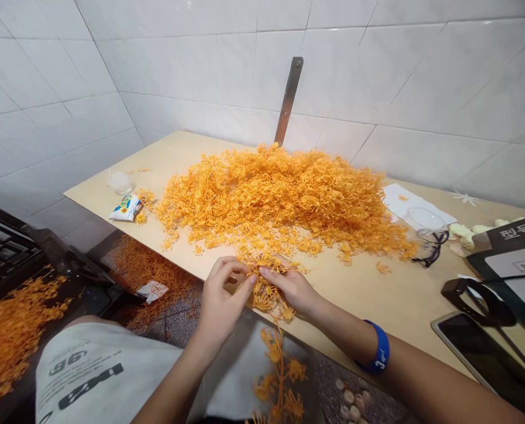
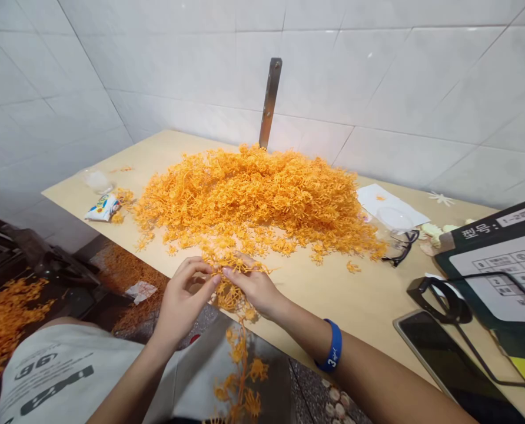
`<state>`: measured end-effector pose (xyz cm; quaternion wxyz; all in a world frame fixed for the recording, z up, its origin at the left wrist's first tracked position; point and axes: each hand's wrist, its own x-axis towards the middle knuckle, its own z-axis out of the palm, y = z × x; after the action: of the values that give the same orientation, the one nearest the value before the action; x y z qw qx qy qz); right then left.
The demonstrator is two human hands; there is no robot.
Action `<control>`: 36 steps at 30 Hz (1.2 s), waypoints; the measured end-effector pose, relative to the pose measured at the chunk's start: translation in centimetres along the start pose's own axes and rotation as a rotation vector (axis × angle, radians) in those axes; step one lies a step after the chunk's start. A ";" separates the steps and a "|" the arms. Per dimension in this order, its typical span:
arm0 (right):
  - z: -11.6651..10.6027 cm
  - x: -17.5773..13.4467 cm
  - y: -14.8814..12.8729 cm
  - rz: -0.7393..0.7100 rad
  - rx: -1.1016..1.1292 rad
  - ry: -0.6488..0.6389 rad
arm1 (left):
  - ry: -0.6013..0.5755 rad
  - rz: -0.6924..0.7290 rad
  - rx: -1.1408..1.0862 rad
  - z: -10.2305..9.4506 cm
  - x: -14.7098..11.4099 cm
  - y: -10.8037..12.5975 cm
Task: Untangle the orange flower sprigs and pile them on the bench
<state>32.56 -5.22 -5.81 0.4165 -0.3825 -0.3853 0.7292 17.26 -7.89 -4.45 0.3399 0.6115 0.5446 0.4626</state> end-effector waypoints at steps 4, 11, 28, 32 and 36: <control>0.1 -0.1 0.1 0.018 -0.047 0.027 | 0.005 -0.092 -0.181 -0.5 -0.2 0.2; -0.4 0.6 0.4 -0.119 -0.127 0.028 | 0.109 -0.305 -0.509 -0.9 -0.6 -0.7; 0.2 -0.2 -0.4 0.012 0.386 -0.034 | 0.631 0.069 -0.432 -3.2 -2.1 2.4; 0.0 -0.1 -0.2 0.064 0.294 -0.034 | 0.572 -0.039 -0.557 -4.3 -2.0 2.7; 0.0 -0.1 -0.3 0.049 0.362 -0.108 | 0.384 -0.285 -0.584 -5.2 -3.2 1.5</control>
<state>32.66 -5.18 -5.51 0.4394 -0.2706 -0.2601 0.8161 13.03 -11.71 -1.91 0.4528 0.3089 0.5231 0.6527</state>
